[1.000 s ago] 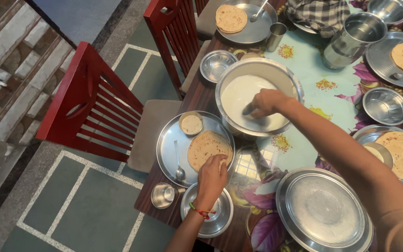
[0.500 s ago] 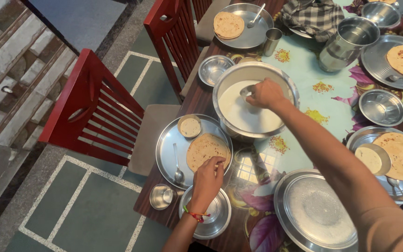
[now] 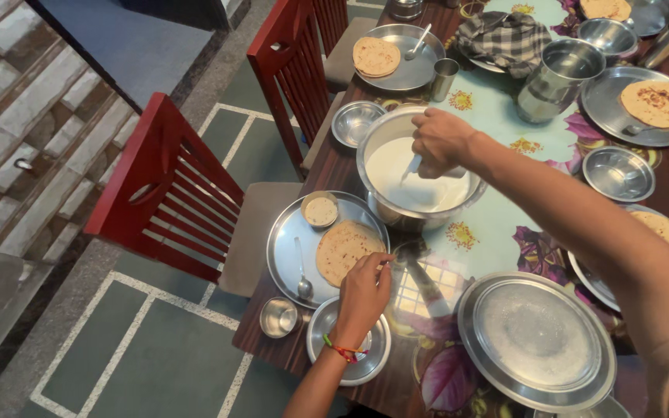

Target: The person serves flatbread onto several plates and pours a liquid from a pot into bowls using a ladle.

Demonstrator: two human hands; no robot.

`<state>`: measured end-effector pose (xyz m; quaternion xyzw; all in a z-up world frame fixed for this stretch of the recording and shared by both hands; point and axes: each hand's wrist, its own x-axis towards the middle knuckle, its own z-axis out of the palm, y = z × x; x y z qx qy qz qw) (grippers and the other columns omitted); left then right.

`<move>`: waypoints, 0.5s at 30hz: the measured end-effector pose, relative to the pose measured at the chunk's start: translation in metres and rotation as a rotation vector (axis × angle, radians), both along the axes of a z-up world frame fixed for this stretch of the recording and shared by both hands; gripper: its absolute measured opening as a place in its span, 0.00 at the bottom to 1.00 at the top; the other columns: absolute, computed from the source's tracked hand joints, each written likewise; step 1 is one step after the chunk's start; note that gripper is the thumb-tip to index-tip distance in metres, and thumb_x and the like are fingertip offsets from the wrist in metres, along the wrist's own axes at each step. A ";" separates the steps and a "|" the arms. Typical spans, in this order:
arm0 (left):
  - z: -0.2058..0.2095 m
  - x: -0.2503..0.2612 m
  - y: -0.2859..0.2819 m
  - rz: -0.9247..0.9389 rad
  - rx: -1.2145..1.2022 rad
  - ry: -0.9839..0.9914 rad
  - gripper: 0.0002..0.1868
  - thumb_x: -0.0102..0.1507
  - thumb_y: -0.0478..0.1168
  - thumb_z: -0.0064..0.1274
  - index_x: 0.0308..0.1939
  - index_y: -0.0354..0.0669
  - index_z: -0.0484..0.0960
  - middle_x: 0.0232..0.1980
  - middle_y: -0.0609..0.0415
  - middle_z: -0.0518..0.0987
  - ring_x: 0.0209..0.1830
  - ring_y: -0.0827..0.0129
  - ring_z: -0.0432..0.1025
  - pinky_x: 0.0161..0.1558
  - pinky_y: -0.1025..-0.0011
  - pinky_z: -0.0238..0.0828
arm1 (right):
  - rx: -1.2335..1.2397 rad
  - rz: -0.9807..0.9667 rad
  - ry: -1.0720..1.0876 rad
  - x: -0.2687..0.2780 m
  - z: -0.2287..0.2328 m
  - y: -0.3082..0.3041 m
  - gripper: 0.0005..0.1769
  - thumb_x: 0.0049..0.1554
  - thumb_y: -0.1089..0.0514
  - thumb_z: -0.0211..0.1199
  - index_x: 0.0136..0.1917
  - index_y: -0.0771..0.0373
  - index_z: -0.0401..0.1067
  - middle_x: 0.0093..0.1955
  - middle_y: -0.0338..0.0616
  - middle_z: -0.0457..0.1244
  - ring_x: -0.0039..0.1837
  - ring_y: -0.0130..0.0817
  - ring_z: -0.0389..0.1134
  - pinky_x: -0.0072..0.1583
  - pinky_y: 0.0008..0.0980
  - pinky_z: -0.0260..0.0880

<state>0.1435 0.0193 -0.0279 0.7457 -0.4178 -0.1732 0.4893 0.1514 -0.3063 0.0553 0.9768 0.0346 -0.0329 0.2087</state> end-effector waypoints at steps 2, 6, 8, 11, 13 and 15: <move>0.005 -0.004 0.010 -0.001 -0.025 0.013 0.11 0.66 0.36 0.50 0.51 0.38 0.81 0.48 0.42 0.82 0.42 0.52 0.80 0.43 0.60 0.76 | -0.103 -0.011 0.131 0.001 0.013 0.007 0.19 0.41 0.38 0.61 0.31 0.54 0.80 0.35 0.32 0.68 0.54 0.33 0.63 0.57 0.33 0.60; 0.013 -0.013 0.029 0.009 -0.069 0.020 0.11 0.66 0.36 0.50 0.50 0.38 0.81 0.48 0.42 0.83 0.44 0.52 0.81 0.44 0.61 0.77 | -0.168 -0.042 0.165 -0.002 0.040 0.024 0.17 0.40 0.41 0.61 0.31 0.52 0.81 0.35 0.31 0.68 0.56 0.30 0.63 0.58 0.31 0.58; 0.018 -0.016 0.035 0.004 -0.067 0.008 0.11 0.66 0.36 0.50 0.51 0.38 0.81 0.48 0.42 0.83 0.43 0.53 0.81 0.44 0.61 0.77 | -0.270 -0.063 0.220 -0.007 0.054 0.033 0.15 0.40 0.42 0.60 0.33 0.49 0.81 0.36 0.31 0.68 0.55 0.28 0.63 0.58 0.30 0.57; 0.027 -0.020 0.041 -0.008 -0.069 0.014 0.11 0.66 0.36 0.50 0.51 0.39 0.81 0.49 0.42 0.83 0.42 0.54 0.81 0.44 0.60 0.76 | -0.348 -0.040 0.209 -0.011 0.073 0.041 0.14 0.41 0.43 0.59 0.33 0.47 0.81 0.38 0.31 0.68 0.58 0.25 0.62 0.59 0.30 0.56; 0.033 -0.022 0.044 -0.013 -0.068 0.023 0.11 0.66 0.36 0.50 0.51 0.39 0.80 0.49 0.43 0.82 0.42 0.54 0.81 0.43 0.60 0.76 | -0.389 -0.047 0.231 -0.016 0.082 0.045 0.14 0.43 0.43 0.58 0.35 0.46 0.81 0.39 0.29 0.68 0.59 0.24 0.61 0.60 0.31 0.56; 0.039 -0.021 0.043 -0.045 -0.090 -0.052 0.11 0.66 0.36 0.50 0.51 0.40 0.80 0.49 0.43 0.82 0.42 0.55 0.81 0.44 0.61 0.76 | -0.431 -0.060 0.246 -0.020 0.090 0.046 0.13 0.45 0.43 0.58 0.36 0.44 0.81 0.40 0.27 0.69 0.60 0.23 0.61 0.60 0.31 0.55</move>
